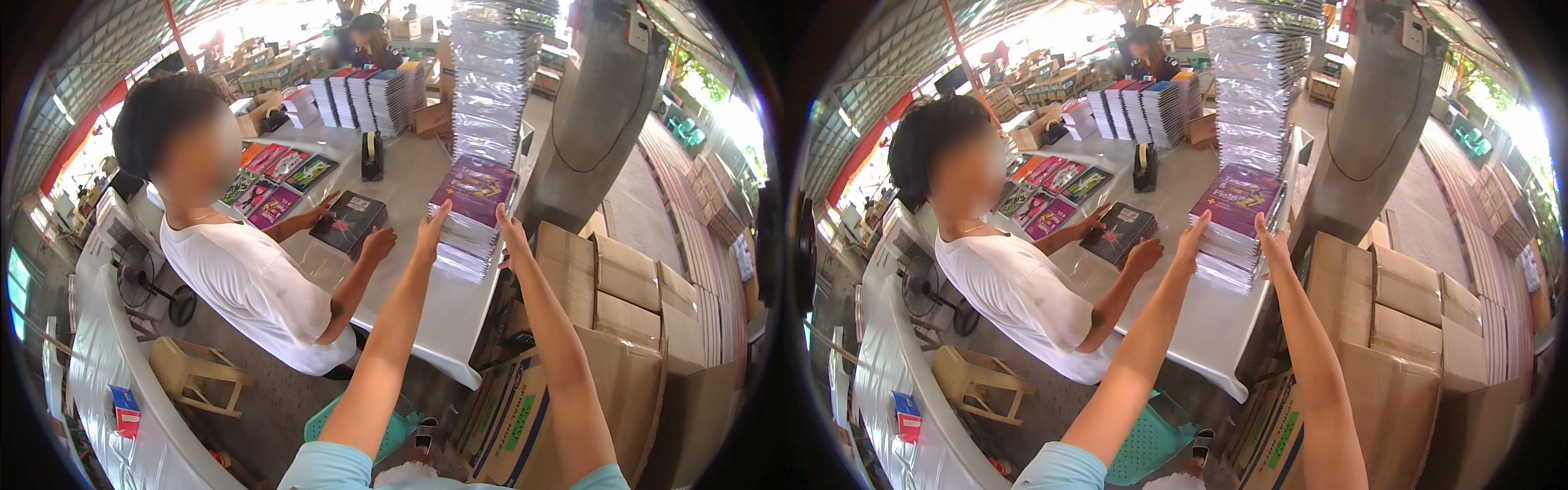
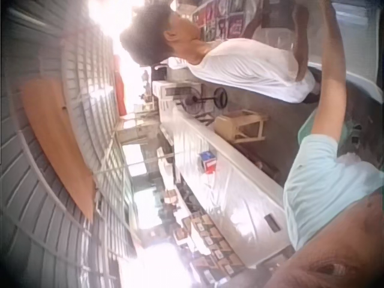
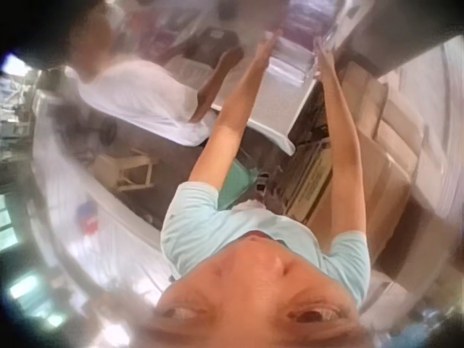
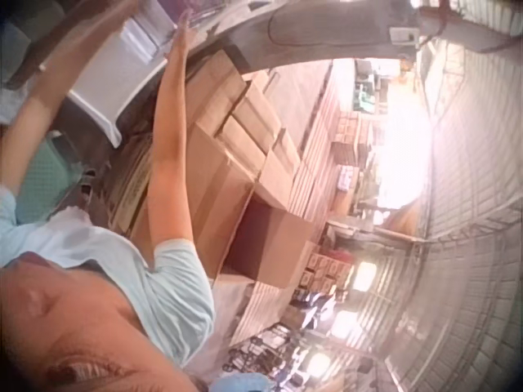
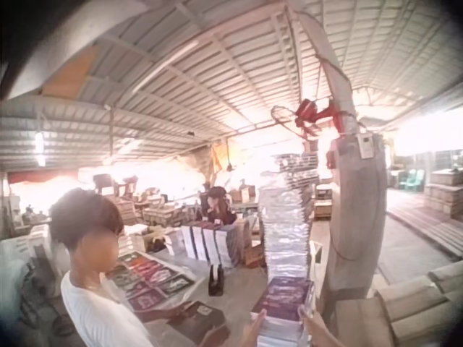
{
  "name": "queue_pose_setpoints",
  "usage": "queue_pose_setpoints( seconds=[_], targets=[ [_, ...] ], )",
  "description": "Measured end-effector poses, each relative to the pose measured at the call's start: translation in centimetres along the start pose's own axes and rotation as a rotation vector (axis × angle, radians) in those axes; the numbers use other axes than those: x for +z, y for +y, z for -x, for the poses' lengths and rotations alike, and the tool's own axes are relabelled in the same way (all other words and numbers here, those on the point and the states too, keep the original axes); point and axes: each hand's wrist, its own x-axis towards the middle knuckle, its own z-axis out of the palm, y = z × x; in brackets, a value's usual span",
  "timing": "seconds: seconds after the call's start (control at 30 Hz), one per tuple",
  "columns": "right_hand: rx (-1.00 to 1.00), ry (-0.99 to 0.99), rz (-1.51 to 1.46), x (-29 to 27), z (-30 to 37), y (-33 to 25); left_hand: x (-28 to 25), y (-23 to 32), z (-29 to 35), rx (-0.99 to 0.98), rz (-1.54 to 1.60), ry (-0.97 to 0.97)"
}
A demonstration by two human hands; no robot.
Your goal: The person takes stacks of notebooks from a table and places them into a cardboard box, then closes the box, tapes it shut using a tape dispenser, and writes on the box with a pen before checking a logbook.
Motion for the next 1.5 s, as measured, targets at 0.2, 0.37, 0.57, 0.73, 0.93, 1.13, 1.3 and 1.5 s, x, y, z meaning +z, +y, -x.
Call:
queue_pose_setpoints(
  seconds=[0.2,0.37,0.57,0.73,0.93,1.13,1.3,1.5],
  targets=[
    [0.102,-0.024,-0.218,1.1,-5.2,0.0,0.6,-0.7,-0.2,-0.099,-0.043,0.038],
    [0.149,-0.112,-0.16,-1.3,-1.2,0.5,0.4,-3.2,6.2,-0.03,0.093,0.097],
    [0.335,-0.329,-0.087,-6.2,5.8,2.2,-3.3,-4.6,15.5,-0.543,0.816,-0.194],
    [0.216,-0.417,-0.292,-10.8,14.2,1.5,-0.2,-2.2,22.7,-0.246,0.757,-0.459],
    [0.004,-0.566,-0.787,-22.3,20.8,2.5,12.1,10.9,35.1,0.242,0.334,-0.382],
    [-0.567,-0.216,-0.473,-36.1,37.7,-1.1,17.7,12.4,44.4,0.485,0.122,-0.581],
    [-0.639,0.135,-0.335,-51.9,52.9,4.7,18.3,9.4,52.5,0.001,0.7,-0.833],
    [-0.49,0.604,0.126,-65.6,57.4,16.3,19.3,8.2,60.8,-0.094,0.741,-0.77]
  ],
)
